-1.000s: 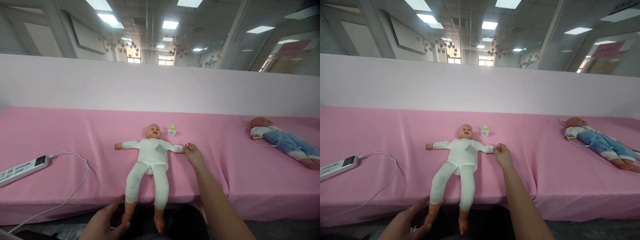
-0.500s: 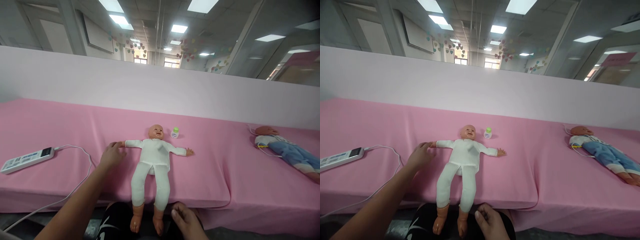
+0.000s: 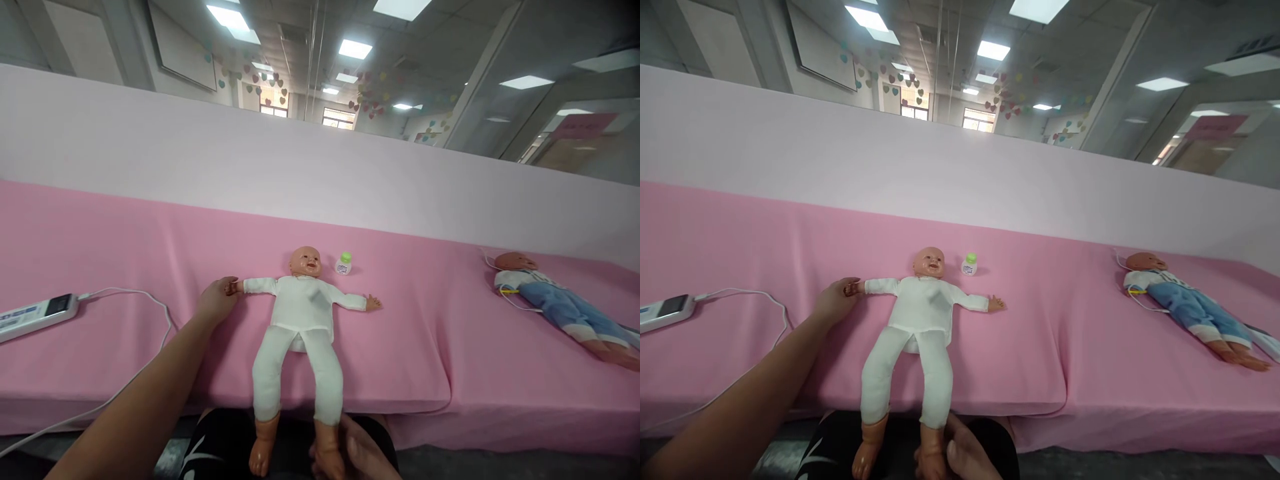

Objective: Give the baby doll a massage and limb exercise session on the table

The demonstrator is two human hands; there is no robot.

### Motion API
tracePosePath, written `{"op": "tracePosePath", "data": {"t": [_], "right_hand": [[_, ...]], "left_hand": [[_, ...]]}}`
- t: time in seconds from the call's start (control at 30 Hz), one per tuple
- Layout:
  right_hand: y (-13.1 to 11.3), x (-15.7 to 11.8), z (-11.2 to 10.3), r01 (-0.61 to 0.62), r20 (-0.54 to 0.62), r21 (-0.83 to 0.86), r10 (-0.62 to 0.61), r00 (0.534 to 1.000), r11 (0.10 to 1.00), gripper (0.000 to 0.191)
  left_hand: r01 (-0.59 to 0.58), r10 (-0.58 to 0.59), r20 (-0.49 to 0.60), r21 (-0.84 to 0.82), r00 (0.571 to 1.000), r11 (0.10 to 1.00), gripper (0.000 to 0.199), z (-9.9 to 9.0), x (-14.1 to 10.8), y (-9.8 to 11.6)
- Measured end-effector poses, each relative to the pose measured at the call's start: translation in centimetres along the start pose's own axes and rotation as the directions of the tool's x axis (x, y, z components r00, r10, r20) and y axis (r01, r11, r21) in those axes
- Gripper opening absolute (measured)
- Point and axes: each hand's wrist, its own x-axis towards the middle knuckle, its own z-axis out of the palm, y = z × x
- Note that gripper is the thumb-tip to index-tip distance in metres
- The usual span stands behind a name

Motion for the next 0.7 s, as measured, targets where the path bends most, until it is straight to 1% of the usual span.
{"op": "tracePosePath", "data": {"t": [0.07,0.1,0.17,0.23,0.27,0.3,0.33,0.4,0.43,0.47,0.5,0.53,0.57,0.6,0.63,0.7], "right_hand": [[0.0,-0.8,-1.1,-0.008,-0.104,-0.043,0.004,0.995,0.999,0.095],[0.1,-1.2,-1.6,-0.004,-0.162,-0.083,-0.010,0.987,0.997,0.098],[0.1,-1.9,-2.6,0.018,-0.262,-0.182,-0.067,0.963,0.983,0.103],[0.0,-2.4,-3.3,0.072,-0.317,-0.320,-0.179,0.932,0.945,0.103],[-0.2,-2.5,-3.5,0.114,-0.324,-0.409,-0.261,0.909,0.906,0.099],[-0.4,-2.5,-3.6,0.161,-0.316,-0.506,-0.356,0.879,0.848,0.093],[-0.8,-2.5,-3.6,0.204,-0.297,-0.603,-0.455,0.840,0.771,0.087],[-1.8,-1.9,-3.3,0.263,-0.226,-0.767,-0.630,0.743,0.585,0.074],[-2.5,-1.5,-3.1,0.283,-0.173,-0.823,-0.690,0.703,0.493,0.068],[-3.4,-1.0,-2.8,0.298,-0.119,-0.860,-0.731,0.672,0.414,0.062],[-4.3,-0.4,-2.5,0.308,-0.075,-0.883,-0.755,0.652,0.354,0.058],[-5.3,0.3,-2.1,0.321,-0.030,-0.896,-0.764,0.645,0.306,0.056],[-6.3,1.1,-1.6,0.318,-0.020,-0.904,-0.772,0.635,0.285,0.054],[-7.3,1.9,-1.2,0.288,-0.050,-0.913,-0.779,0.626,0.290,0.052],[-8.3,2.8,-0.8,0.282,-0.053,-0.918,-0.792,0.608,0.278,0.051],[-9.9,4.6,-0.1,0.259,-0.076,-0.920,-0.783,0.617,0.293,0.054]], "left_hand": [[0.053,-0.058,-0.026,-0.182,0.998,0.982,0.052,-0.2,-0.4,0.4],[0.076,-0.093,-0.042,-0.297,0.995,0.952,0.055,-0.3,-0.6,0.8],[0.092,-0.150,-0.070,-0.522,0.986,0.848,0.065,-0.6,-0.9,1.6],[0.076,-0.171,-0.076,-0.673,0.982,0.735,0.073,-0.7,-1.0,2.4],[0.073,-0.167,-0.058,-0.724,0.984,0.686,0.072,-0.7,-1.0,2.8],[0.081,-0.157,-0.027,-0.764,0.987,0.640,0.067,-0.7,-0.9,3.2],[0.102,-0.147,0.017,-0.797,0.989,0.596,0.060,-0.5,-0.9,3.5],[0.164,-0.137,0.109,-0.840,0.985,0.517,0.048,-0.1,-0.8,4.4],[0.191,-0.140,0.138,-0.844,0.980,0.502,0.046,0.1,-0.7,5.0],[0.201,-0.147,0.145,-0.833,0.978,0.515,0.047,0.4,-0.7,5.6],[0.189,-0.149,0.127,-0.813,0.981,0.551,0.047,0.7,-0.8,6.3],[0.156,-0.139,0.089,-0.783,0.986,0.603,0.047,1.0,-0.9,7.1],[0.111,-0.118,0.044,-0.742,0.992,0.661,0.046,1.3,-1.1,8.0],[0.063,-0.086,0.002,-0.697,0.996,0.714,0.044,1.7,-1.3,8.9],[0.017,-0.048,-0.030,-0.645,0.998,0.764,0.043,2.0,-1.5,9.7],[-0.081,0.060,-0.058,-0.506,0.997,0.859,0.039,2.8,-2.1,11.3]]}}
